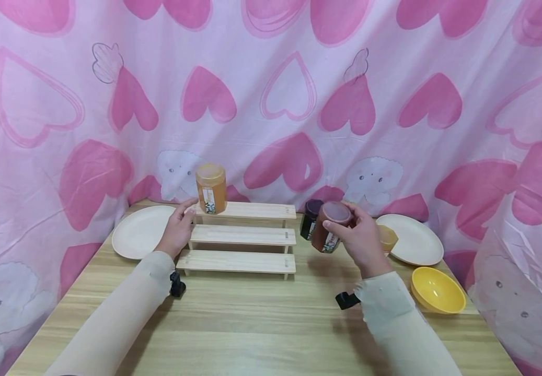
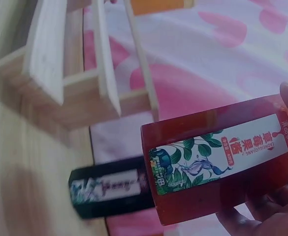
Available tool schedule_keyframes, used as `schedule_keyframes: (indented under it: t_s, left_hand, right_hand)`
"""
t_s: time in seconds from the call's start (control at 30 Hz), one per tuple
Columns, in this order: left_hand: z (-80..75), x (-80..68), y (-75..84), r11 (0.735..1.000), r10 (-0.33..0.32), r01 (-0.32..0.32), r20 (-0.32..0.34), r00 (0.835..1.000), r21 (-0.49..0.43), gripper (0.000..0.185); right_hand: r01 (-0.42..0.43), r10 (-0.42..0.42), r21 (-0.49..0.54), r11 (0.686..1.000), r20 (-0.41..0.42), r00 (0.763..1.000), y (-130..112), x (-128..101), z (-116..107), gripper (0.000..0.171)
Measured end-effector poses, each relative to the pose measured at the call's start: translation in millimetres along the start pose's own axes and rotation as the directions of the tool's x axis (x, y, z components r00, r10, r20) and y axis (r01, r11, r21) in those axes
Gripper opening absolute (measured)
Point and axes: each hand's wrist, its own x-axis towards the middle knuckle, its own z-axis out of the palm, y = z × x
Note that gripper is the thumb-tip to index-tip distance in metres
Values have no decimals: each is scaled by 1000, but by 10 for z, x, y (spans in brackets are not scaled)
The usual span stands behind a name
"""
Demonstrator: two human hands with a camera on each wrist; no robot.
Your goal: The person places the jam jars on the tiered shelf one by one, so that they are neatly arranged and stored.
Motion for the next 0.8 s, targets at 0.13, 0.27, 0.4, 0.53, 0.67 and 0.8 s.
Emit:
schedule_keyframes:
  t_s: [0.13, 0.27, 0.4, 0.53, 0.67, 0.8]
  left_hand:
    - [-1, -6, -1, 1000, 2, -2, -6, 1000, -8, 43]
    - [0, 1, -15, 1000, 10, -10, -12, 1000, -16, 43]
    - [12, -8, -1, 1000, 13, -13, -17, 1000, -8, 43]
    - [23, -18, 7, 1000, 2, -2, -25, 1000, 2, 42]
    - [17, -9, -7, 1000, -5, 5, -26, 1000, 6, 42]
    - [12, 5, -17, 1000, 1, -1, -24, 1000, -1, 42]
  right_hand:
    - [-8, 7, 25, 1000, 17, 1000, -121, 58, 108, 74]
    - [-6, 4, 73, 997, 30, 1000, -226, 132, 230, 76]
    - [8, -10, 93, 996, 29, 1000, -323, 213, 348, 76]
    - [6, -9, 78, 997, 35, 999, -407, 283, 461, 77]
    - [5, -8, 80, 997, 43, 999, -477, 344, 573, 77]
    - [20, -25, 99, 995, 48, 999, -526, 422, 681, 78]
